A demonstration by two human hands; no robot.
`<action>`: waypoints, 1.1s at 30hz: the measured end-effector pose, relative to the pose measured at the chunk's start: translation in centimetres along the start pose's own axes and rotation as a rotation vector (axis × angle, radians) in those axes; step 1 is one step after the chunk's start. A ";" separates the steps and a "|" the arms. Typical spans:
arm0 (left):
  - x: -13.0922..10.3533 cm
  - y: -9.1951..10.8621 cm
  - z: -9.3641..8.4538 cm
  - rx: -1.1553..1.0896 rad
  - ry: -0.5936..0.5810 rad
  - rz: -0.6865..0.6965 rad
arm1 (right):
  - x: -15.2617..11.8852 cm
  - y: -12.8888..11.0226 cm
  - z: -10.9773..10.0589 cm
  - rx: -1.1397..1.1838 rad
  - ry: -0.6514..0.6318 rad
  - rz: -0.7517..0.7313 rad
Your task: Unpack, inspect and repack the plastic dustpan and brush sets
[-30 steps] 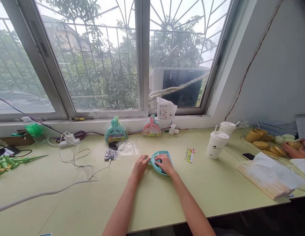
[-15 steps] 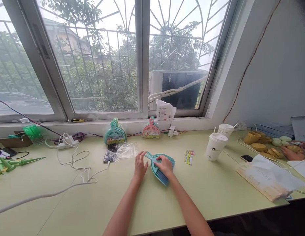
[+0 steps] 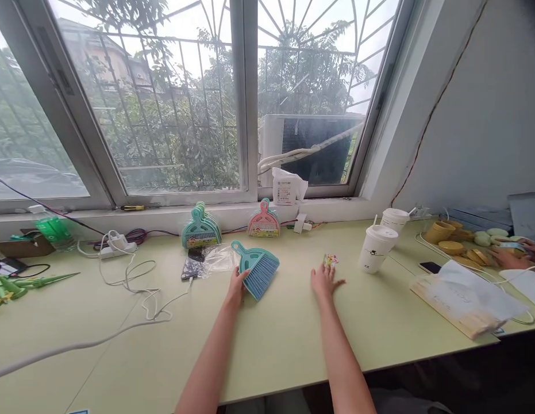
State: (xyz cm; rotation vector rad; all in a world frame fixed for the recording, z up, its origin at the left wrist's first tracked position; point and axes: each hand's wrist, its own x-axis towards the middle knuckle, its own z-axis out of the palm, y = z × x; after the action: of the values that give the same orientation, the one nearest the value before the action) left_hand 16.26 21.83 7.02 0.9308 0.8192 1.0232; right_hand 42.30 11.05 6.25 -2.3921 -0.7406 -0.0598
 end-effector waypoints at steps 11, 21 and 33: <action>0.4 1.0 -1.2 -0.272 0.100 -0.003 | -3.6 -3.8 1.3 0.150 -0.217 -0.485; 0.4 1.1 -1.1 -0.224 0.115 0.012 | -2.6 -3.1 2.2 0.155 -0.192 -0.393; 0.1 -0.5 0.2 -0.160 0.027 -0.007 | -2.6 -4.2 1.4 0.409 -0.034 -0.123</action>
State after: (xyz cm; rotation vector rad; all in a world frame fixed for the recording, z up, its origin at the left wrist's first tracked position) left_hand 16.63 21.76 6.65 0.7783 0.7509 1.0812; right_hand 37.77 13.30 6.93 -1.9631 -0.8279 0.0757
